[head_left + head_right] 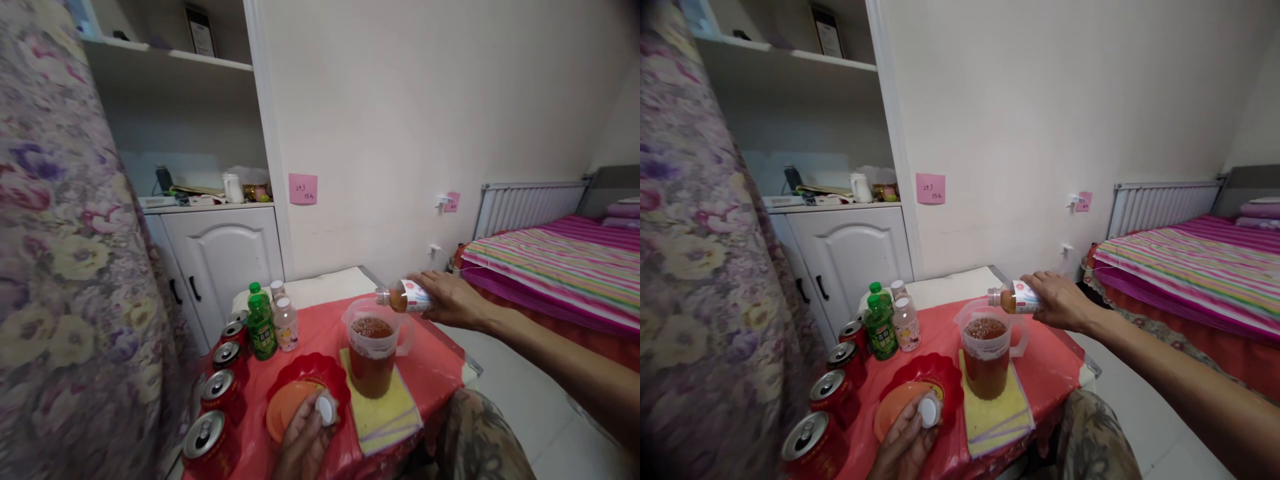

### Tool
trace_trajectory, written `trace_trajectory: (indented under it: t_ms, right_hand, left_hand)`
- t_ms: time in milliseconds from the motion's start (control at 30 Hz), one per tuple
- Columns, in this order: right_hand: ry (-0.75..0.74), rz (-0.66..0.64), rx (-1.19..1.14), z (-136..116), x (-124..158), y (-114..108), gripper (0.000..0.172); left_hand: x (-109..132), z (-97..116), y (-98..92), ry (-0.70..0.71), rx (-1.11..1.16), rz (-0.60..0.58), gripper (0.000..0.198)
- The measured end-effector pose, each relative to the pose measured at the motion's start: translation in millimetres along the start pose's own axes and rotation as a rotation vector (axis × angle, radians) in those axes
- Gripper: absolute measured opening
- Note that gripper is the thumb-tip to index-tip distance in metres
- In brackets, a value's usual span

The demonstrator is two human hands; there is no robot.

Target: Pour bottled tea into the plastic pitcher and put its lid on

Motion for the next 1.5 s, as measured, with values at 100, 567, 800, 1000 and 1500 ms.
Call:
trace_trajectory:
  t_ms: [100, 567, 800, 1000, 1500]
  right_hand:
    - [-0.012, -0.006, 0.008, 0, -1, -2, 0.053]
    - [-0.043, 0.036, 0.045, 7, -2, -6, 0.051]
    - [-0.032, 0.029, 0.047, 12, -4, -11, 0.055]
    - [-0.029, 0.020, 0.058, 15, -6, -14, 0.053]
    - [-0.018, 0.032, 0.080, 20, -13, -20, 0.056]
  left_hand:
    - [1, 0, 2.2, -0.013, 0.005, 0.012, 0.064]
    - [0, -1, 2.4, -0.012, 0.001, 0.024, 0.049]
    - [0, -2, 1.2, -0.017, 0.002, 0.030, 0.047]
    - [0, -2, 2.2, -0.015, -0.004, 0.041, 0.049]
    - [-2, -3, -1.6, -0.011, -0.003, 0.030, 0.044]
Point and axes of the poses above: each hand's wrist, its own x-axis away from the middle knuckle, its own y-axis out of the palm, z = x × y, the point moved 2 cm from there along -x, towards the middle knuckle, and after that the axes turned 1 degree about -z, right-handed, at the moved point
